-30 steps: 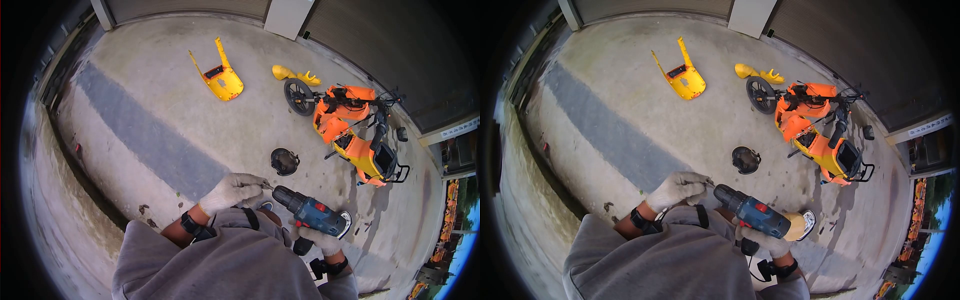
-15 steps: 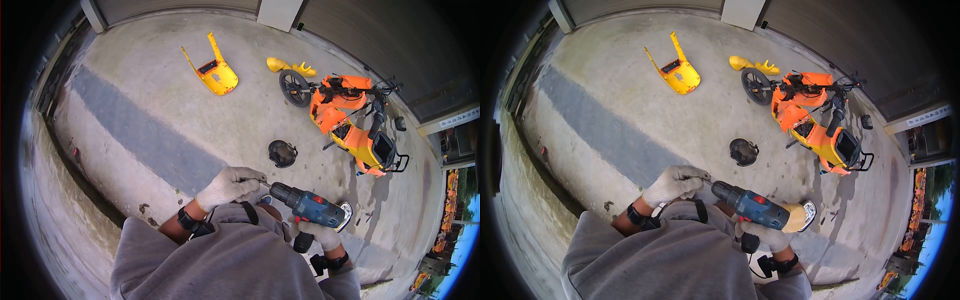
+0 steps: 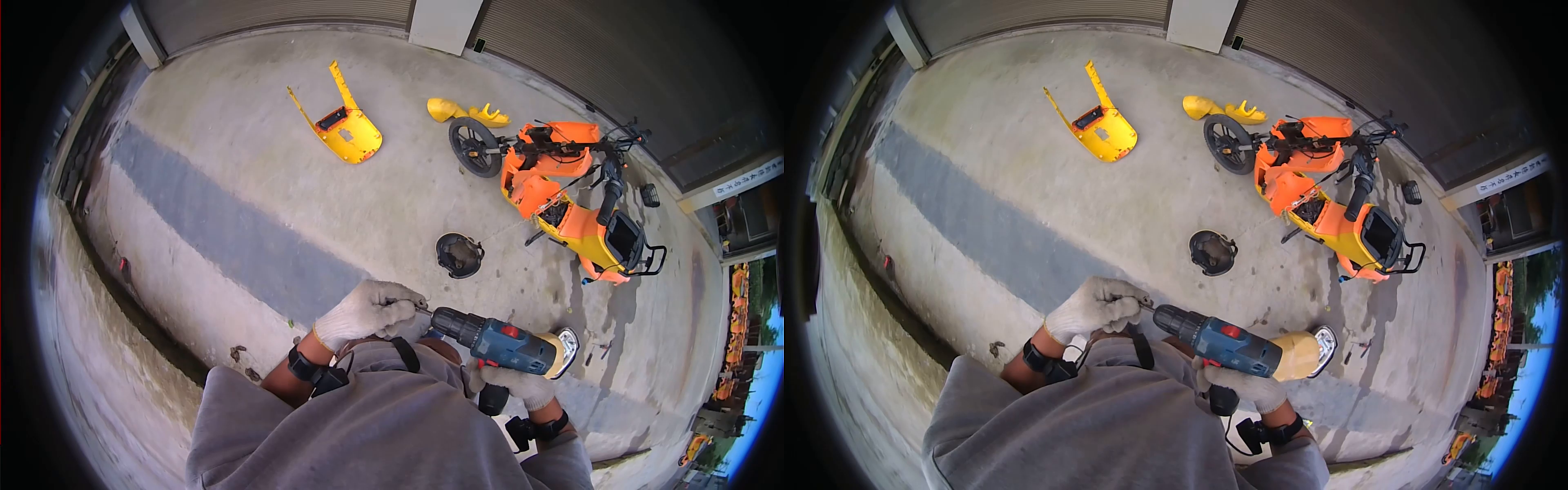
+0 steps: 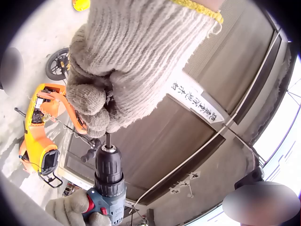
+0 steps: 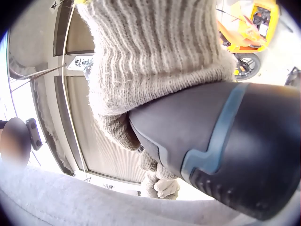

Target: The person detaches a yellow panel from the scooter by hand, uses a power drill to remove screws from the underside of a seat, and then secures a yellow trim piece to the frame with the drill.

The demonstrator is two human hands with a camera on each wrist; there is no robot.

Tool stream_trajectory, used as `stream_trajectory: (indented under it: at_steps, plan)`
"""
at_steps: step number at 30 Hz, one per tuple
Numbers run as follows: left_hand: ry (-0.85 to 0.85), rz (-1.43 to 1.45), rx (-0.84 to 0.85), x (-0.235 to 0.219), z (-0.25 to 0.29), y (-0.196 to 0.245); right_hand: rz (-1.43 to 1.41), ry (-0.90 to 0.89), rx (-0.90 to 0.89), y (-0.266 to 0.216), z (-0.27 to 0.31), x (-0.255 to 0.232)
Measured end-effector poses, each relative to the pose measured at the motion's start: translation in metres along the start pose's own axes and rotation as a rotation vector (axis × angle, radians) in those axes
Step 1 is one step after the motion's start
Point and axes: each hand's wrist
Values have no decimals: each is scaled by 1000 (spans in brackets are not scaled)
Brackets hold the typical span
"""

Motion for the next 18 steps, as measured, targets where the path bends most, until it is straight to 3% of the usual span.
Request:
stream_trajectory:
  at_steps: [4, 7, 10, 13, 16, 18]
  plan:
    - [-2, 58, 11, -10, 4, -2, 7, 7, 7, -2, -5, 11]
    - [9, 246, -90, -18, 7, -4, 142, -75, -71, 3, -16, 13]
    - [7, 415, -136, -23, 2, -18, 213, -45, -108, 3, -19, 25]
    - [-52, 577, -172, -21, -7, -26, 110, -53, -85, 8, -23, 27]
    - [-44, 670, -182, -20, -22, -22, 203, 95, -136, 8, -28, 31]
    - [-38, 708, -160, -18, -35, -19, 170, 90, -147, 11, -37, 26]
Point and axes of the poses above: each hand's wrist, its own z-axis away from the middle knuckle, its own x-axis out of the palm, y = z × x, and after that the axes turned 3 degrees about y, right-handed
